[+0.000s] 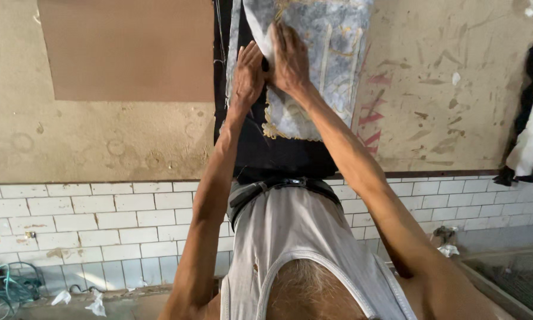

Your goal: The person peels a white protective backing from a black fabric with gold Arabic calligraphy on a work table. They fold the fabric, move it to another table, and continue peeling the backing from a second piece of fabric.

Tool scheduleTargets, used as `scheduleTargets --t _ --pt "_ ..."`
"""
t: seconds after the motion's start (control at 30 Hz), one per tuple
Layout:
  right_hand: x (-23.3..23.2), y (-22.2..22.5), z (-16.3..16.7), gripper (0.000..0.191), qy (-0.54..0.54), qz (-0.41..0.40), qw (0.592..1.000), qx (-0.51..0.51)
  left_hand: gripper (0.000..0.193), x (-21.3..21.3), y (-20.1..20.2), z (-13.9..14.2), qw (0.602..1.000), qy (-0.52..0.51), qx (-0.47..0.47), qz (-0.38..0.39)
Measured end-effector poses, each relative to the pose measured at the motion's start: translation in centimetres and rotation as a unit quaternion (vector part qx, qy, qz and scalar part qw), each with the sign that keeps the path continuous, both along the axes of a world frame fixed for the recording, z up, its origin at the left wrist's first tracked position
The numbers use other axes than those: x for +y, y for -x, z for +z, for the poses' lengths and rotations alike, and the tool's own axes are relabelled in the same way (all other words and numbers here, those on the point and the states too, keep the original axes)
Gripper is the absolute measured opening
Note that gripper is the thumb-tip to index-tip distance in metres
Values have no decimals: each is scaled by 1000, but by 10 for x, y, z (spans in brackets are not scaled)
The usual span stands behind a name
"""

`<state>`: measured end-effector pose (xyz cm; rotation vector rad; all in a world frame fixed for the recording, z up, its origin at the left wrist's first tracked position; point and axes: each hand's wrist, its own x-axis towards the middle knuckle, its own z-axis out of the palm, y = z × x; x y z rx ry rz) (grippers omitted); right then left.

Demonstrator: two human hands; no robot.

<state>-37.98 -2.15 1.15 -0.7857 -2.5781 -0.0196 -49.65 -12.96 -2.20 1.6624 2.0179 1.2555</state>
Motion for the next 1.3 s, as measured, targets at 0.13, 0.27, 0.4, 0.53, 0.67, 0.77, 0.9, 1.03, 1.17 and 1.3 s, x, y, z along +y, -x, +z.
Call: scheduleTargets --t 0.13,0.27,0.4,0.53,0.67,0.77,0.9,1.03,1.17,1.3 --pt "10 25 -19 49 75 -40 996 -23 48 19 -2 -6 999 3 -26 25" --pt "75 -8 -19 32 143 -124 978 89 60 14 -15 1 994 57 81 45" --pt "148 -64 4 21 109 -162 980 39 59 21 -23 10 988 107 95 51" --pt "137 -55 2 55 138 -136 981 -11 61 58 -13 10 983 129 127 42" --pt "116 18 0 80 53 -107 993 -14 60 120 17 6 994 84 68 21" --pt "128 59 6 70 36 -185 982 -15 63 140 25 7 997 55 -8 51" --pt "144 68 -2 28 127 -167 977 30 70 138 22 5 996 58 38 55" --pt "159 33 -16 26 109 -125 971 171 69 139 19 6 987 110 106 54" --pt "198 -72 -9 22 42 -242 969 41 64 141 16 9 976 149 146 58" --pt "225 -224 23 42 30 -431 897 -91 65 140 13 10 976 121 171 64"
